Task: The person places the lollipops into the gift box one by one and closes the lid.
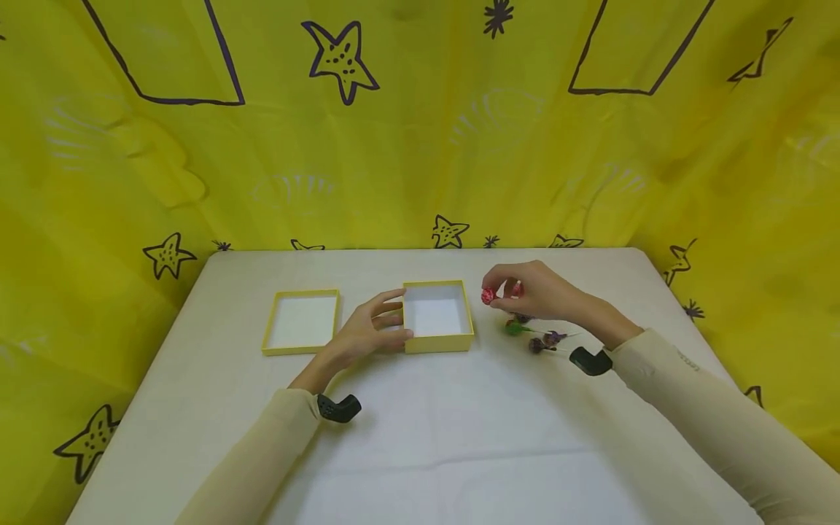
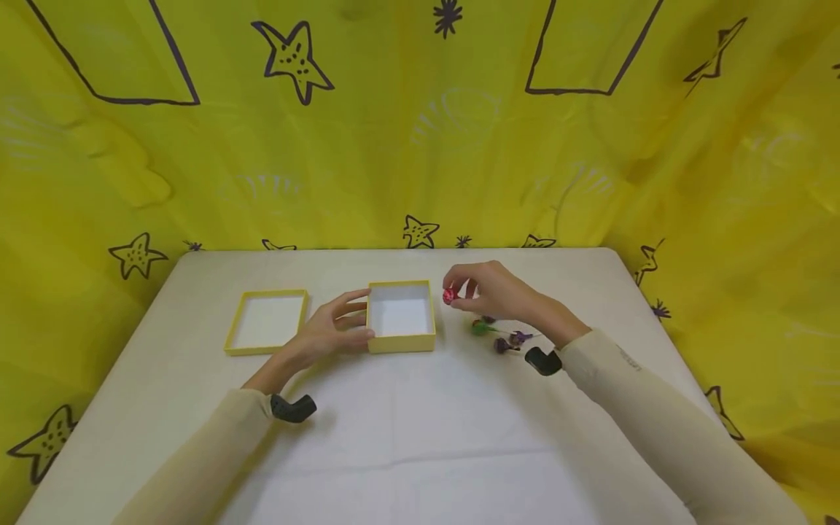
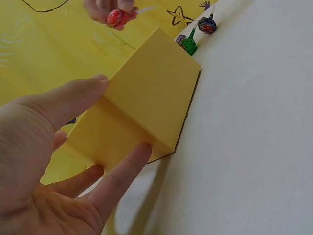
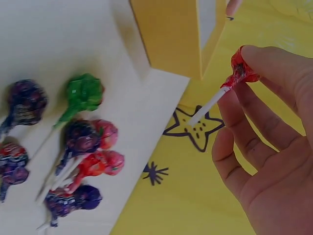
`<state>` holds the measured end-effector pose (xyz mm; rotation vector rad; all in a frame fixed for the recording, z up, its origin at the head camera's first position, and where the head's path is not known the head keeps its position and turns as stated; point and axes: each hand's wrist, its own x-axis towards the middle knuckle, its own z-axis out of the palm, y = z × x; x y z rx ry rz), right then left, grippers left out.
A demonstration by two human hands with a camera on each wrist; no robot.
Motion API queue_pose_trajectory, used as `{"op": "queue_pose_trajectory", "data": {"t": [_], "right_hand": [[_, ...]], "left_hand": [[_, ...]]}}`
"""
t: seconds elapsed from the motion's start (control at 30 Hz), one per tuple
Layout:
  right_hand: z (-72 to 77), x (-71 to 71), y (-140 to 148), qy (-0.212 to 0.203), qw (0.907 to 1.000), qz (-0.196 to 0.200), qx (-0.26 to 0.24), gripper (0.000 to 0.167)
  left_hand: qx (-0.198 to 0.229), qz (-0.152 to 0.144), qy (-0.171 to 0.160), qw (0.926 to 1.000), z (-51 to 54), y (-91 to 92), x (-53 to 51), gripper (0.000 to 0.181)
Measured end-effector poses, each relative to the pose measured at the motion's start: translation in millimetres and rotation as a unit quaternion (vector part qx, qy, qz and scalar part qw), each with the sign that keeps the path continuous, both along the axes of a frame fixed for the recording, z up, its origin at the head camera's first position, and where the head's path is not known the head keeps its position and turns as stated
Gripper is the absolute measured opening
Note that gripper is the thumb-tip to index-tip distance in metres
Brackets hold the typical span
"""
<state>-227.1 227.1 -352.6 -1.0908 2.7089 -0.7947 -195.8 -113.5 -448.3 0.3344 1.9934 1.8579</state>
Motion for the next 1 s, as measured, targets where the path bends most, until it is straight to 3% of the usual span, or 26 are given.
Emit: {"op": "queue_pose_trajectory", "data": {"t": [0.27, 0.47, 0.7, 1.0], "right_hand": [[11.2, -14.2, -27.1, -0.036, 0.9989, 0.023, -0.017, 0.017], [10.3, -21.8, -48.2, -0.059, 0.998, 0.018, -0.016, 0.018], [-3.5, -28.4, -75.0, -0.092, 0.9943, 0.045, -0.032, 0.019], [-32.4, -33.0, -103.5, -0.119, 0.9902, 0.072, -0.012, 0.019]], "left_hand": [[-0.013, -0.002, 0.032, 0.9994, -1.7, -1.9, 2.2, 0.084], [-0.002, 0.004, 0.031, 0.9995, -2.9, -0.4, 0.8, 0.085], [-0.004, 0.005, 0.024, 0.9997, -1.0, 0.1, -0.2, 0.084], [0.01, -0.002, 0.031, 0.9995, -3.9, -0.3, -0.5, 0.08]]}}
